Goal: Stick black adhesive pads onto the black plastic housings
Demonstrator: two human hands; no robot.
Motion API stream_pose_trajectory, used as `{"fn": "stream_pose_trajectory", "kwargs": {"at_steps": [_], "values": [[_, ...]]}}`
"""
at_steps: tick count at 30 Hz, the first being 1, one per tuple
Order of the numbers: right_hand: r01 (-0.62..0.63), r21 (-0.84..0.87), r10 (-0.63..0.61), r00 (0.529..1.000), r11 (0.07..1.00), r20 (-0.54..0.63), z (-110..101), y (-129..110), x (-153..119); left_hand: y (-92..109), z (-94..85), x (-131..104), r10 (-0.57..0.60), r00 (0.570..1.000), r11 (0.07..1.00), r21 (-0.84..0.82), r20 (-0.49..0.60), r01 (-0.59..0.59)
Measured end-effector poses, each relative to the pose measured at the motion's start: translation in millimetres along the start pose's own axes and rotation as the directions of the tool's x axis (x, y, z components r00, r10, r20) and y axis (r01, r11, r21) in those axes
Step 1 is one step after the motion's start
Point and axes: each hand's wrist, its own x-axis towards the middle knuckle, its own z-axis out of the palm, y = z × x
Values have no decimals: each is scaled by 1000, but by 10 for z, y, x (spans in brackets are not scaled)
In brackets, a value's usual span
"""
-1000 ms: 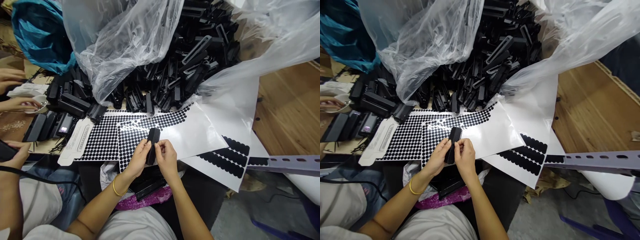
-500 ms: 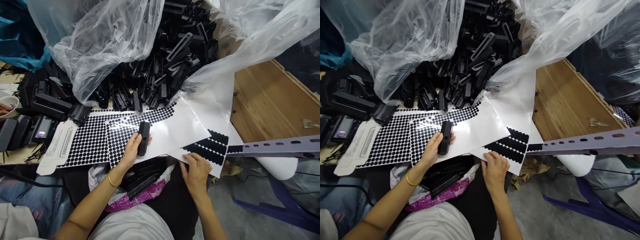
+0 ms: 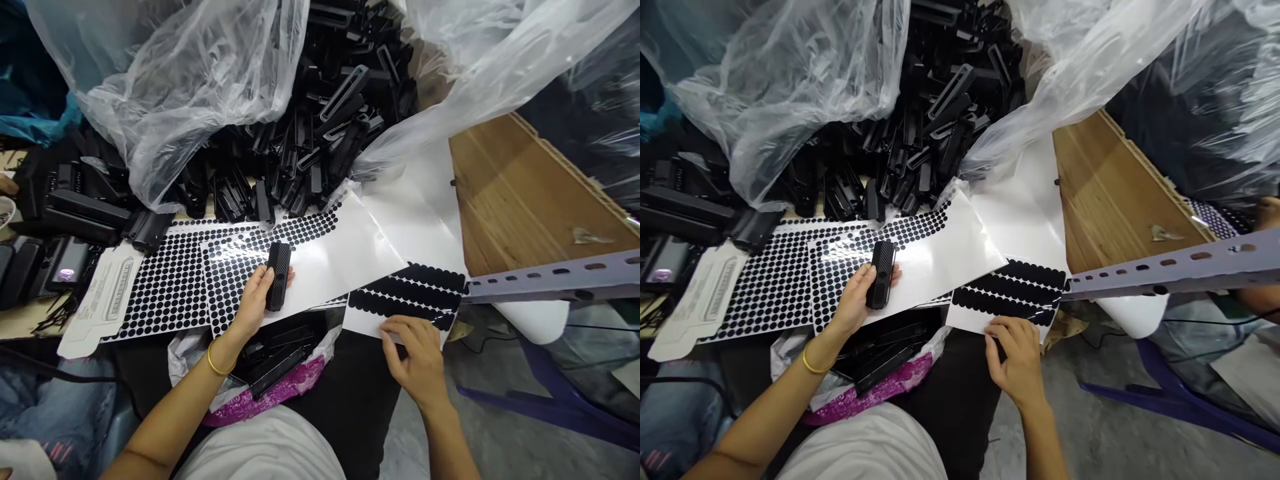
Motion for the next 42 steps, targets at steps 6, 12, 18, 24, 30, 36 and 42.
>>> {"fn": "stream_pose_trajectory", "kwargs": {"at_steps": [6, 12, 18, 24, 30, 36, 42], "values": [[-12, -207, 10, 1000, 978, -11, 345, -205, 425, -3, -13, 9, -5, 1000, 1000, 25, 14, 4], [-60, -299, 77, 996, 952, 46, 433, -191, 521, 5, -12, 21, -24, 999, 999, 22, 29, 23], [4, -213, 39, 980, 977, 197, 220, -173, 493, 28, -3, 0, -61, 998, 998, 5, 26, 61], [15, -235, 25, 986, 972, 164, 231, -208, 433, 29, -3, 10, -61, 998, 998, 25, 23, 60], [15, -50, -9, 994, 999, 108, 270, -276, 388, 86, 14, -53, -103, 994, 994, 26, 33, 102], [-254, 395, 271, 962, 883, 12, 209, -499, 372, 142, 95, -292, -308, 916, 949, 16, 256, 314], [-530, 802, 481, 799, 277, 362, 304, -931, 527, 53, 84, -358, -383, 843, 915, 28, 378, 403]]}}
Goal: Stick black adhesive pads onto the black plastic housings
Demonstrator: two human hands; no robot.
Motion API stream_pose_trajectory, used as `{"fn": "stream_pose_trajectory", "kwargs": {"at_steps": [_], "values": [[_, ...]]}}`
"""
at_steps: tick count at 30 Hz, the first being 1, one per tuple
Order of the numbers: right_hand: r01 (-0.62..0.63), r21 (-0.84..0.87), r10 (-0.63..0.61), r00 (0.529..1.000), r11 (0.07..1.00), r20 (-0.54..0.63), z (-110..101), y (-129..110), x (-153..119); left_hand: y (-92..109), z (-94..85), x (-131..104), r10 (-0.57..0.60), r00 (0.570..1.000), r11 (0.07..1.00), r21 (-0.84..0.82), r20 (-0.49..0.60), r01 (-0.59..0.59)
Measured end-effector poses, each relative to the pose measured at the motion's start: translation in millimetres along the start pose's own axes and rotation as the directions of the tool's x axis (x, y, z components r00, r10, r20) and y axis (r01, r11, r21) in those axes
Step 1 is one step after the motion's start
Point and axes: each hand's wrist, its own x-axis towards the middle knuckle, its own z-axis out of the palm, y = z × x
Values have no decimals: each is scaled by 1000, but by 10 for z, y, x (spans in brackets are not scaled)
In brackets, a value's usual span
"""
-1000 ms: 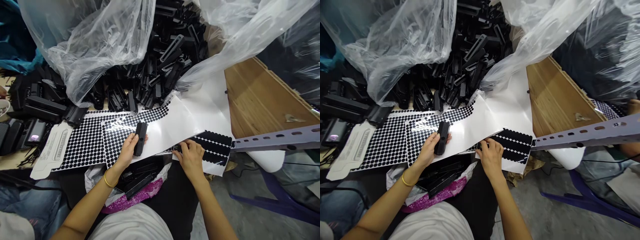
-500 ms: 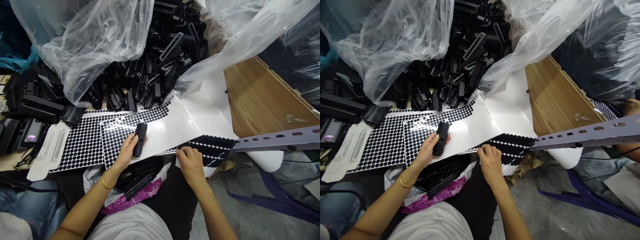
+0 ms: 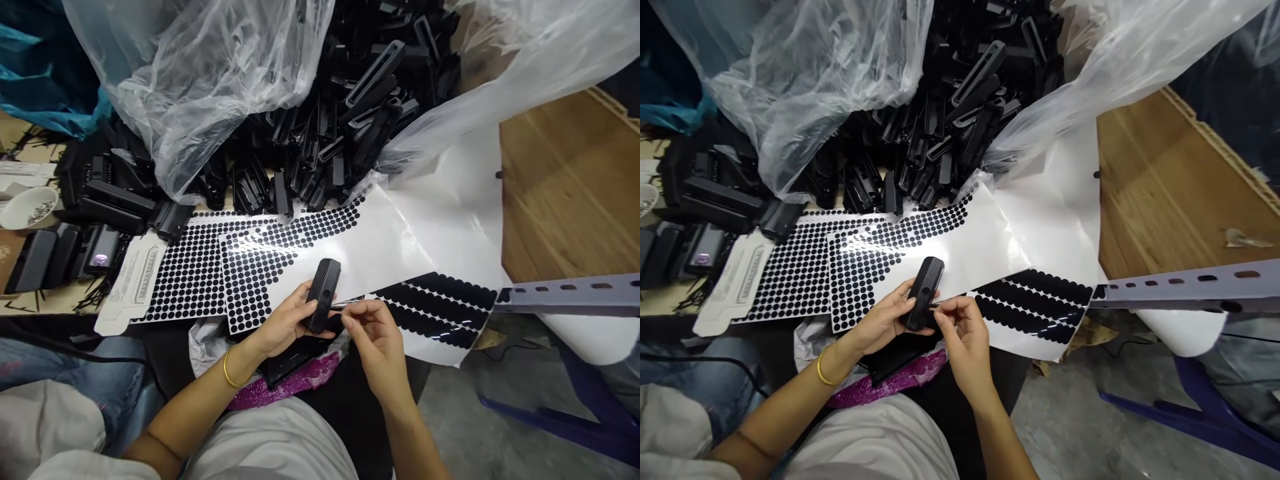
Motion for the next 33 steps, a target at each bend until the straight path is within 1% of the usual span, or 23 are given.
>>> {"fn": "stream_pose_trajectory", "kwargs": {"at_steps": [1, 3, 5, 7, 11, 18, 27, 30, 33], "values": [[-43, 63, 42, 999, 997, 25, 58, -18, 3, -11, -18, -1, 1, 1000, 1000, 0, 4, -1], [-106, 135, 98, 993, 985, 66, 140, -42, 11, -21, -47, -11, 3, 1000, 1000, 0, 4, -3], [-148, 160, 135, 987, 976, 90, 179, -46, 21, -20, -62, -25, 2, 1000, 1000, -1, -5, -2], [-167, 170, 153, 984, 971, 91, 193, -38, 32, -15, -64, -40, -1, 1000, 1000, -9, -13, 1], [-170, 189, 161, 985, 967, 65, 204, -14, 51, -10, -59, -55, 4, 1000, 1000, -21, -23, -4], [-162, 184, 152, 986, 969, 70, 230, 20, 76, 0, -52, -67, 4, 999, 1000, -15, -45, -5], [-107, 59, 99, 988, 993, 118, 205, 68, 98, 10, -66, -80, -38, 997, 999, -41, -66, 35], [-119, 67, 109, 985, 991, 133, 190, 67, 113, 21, -72, -80, -43, 998, 998, -46, -52, 41], [-158, 108, 141, 978, 982, 151, 178, 44, 129, 26, -83, -78, -43, 999, 998, -41, -27, 41]]}}
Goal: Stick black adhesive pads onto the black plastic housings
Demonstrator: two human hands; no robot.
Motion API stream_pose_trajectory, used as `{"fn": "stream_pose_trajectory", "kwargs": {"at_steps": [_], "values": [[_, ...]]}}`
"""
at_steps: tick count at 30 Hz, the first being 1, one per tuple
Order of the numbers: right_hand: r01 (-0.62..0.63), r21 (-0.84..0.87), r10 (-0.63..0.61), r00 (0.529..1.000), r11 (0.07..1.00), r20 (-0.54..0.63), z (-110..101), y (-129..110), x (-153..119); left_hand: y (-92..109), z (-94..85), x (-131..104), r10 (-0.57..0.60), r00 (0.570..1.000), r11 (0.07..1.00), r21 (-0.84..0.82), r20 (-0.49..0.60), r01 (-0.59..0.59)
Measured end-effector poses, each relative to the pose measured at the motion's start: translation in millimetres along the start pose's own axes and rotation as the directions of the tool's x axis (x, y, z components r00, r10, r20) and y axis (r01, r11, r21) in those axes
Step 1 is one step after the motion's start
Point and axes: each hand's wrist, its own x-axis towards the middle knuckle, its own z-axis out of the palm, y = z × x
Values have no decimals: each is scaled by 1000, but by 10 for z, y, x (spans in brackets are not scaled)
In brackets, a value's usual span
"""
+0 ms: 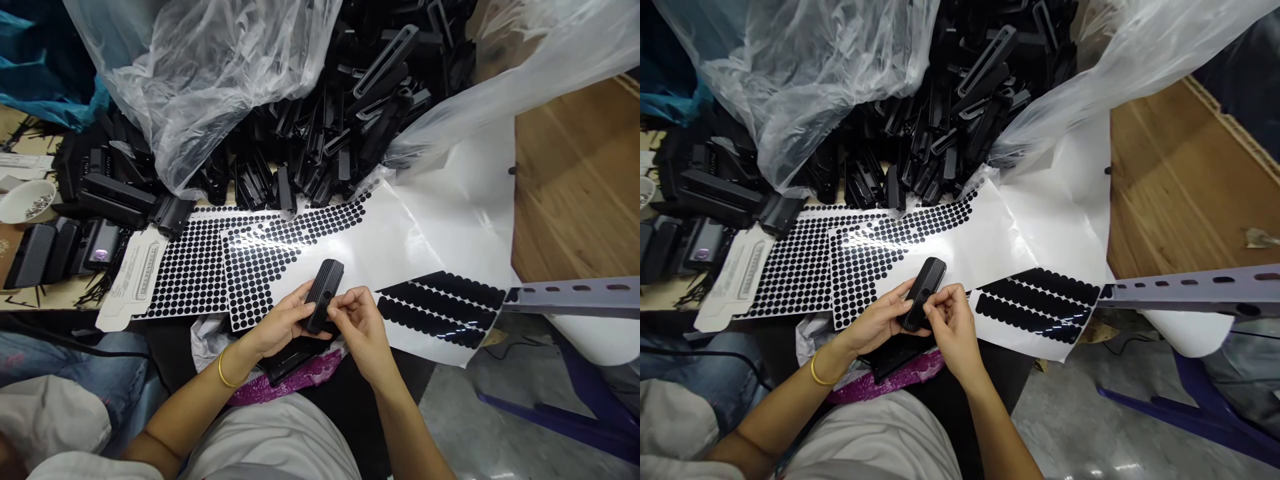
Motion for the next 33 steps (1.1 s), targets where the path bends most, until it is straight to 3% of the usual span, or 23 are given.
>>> {"fn": "stream_pose_trajectory", "kwargs": {"at_steps": [14, 26, 33], "values": [[-66, 77, 63, 997, 995, 37, -18, -61, 15, 10, -30, 9, -14, 1000, 1000, 25, 27, 14], [56, -102, -59, 998, 993, -28, 29, 61, -14, 12, -4, -12, 7, 1000, 998, 56, -6, -6], [104, -242, -125, 990, 965, -72, 72, 80, -35, 13, 4, -16, 113, 992, 967, 224, 51, -122]]}}
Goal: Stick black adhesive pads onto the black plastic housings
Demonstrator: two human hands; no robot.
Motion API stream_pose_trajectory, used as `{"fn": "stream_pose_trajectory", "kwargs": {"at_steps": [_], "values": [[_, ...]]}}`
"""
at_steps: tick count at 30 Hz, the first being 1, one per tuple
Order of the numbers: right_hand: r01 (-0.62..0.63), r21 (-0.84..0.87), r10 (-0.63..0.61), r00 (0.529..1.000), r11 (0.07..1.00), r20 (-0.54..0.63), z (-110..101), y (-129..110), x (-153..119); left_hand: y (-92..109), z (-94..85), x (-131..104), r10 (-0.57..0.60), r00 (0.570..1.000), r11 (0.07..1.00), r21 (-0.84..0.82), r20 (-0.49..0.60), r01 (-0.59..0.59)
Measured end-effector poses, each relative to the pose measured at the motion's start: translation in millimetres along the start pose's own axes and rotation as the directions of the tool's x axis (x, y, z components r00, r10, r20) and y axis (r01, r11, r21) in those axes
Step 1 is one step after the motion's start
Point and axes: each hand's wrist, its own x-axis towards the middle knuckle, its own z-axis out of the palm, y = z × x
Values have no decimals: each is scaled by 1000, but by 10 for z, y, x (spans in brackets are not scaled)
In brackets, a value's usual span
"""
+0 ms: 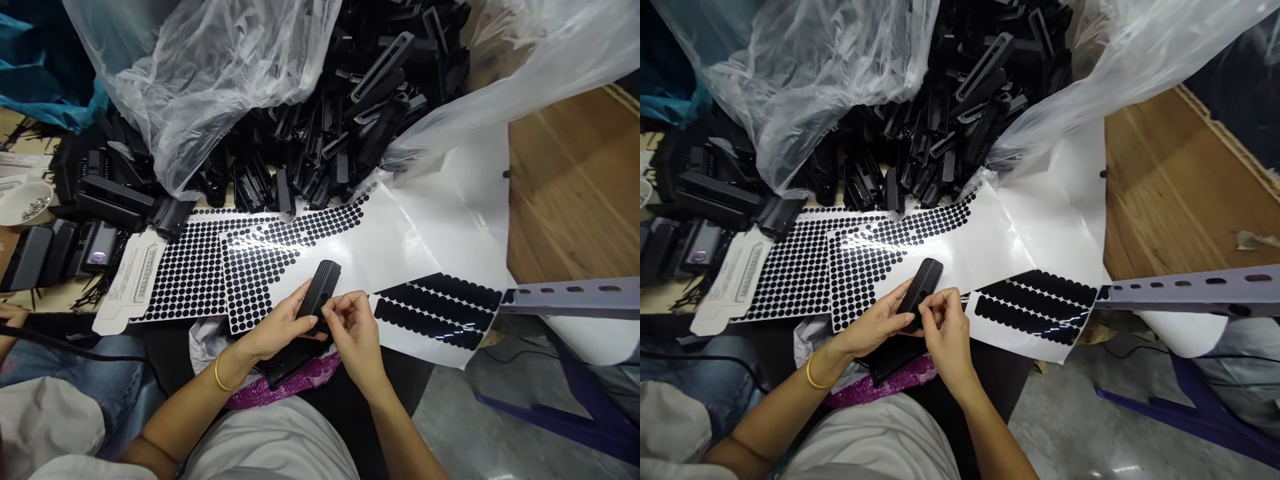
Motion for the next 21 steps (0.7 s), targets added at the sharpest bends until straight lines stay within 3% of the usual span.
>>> {"fn": "stream_pose_trajectory", "kwargs": {"at_steps": [7, 12, 15, 18, 21], "values": [[139, -235, -151, 988, 962, -33, 71, -33, -42, -35, 41, 7, 25, 996, 999, 29, -87, -23], [283, -524, -361, 931, 803, -49, 140, 25, -32, -72, 86, 36, 29, 990, 999, 36, -135, -24], [269, -616, -433, 892, 740, -130, 38, 67, 35, -51, 49, -10, 28, 993, 998, 62, -113, -21], [241, -570, -409, 894, 785, -185, -161, 90, 95, 45, -42, -137, 10, 1000, 961, 277, -15, -5], [204, -515, -372, 895, 832, -247, -291, 83, 98, 201, -133, -231, 32, 998, 814, 578, 51, -56]]}}
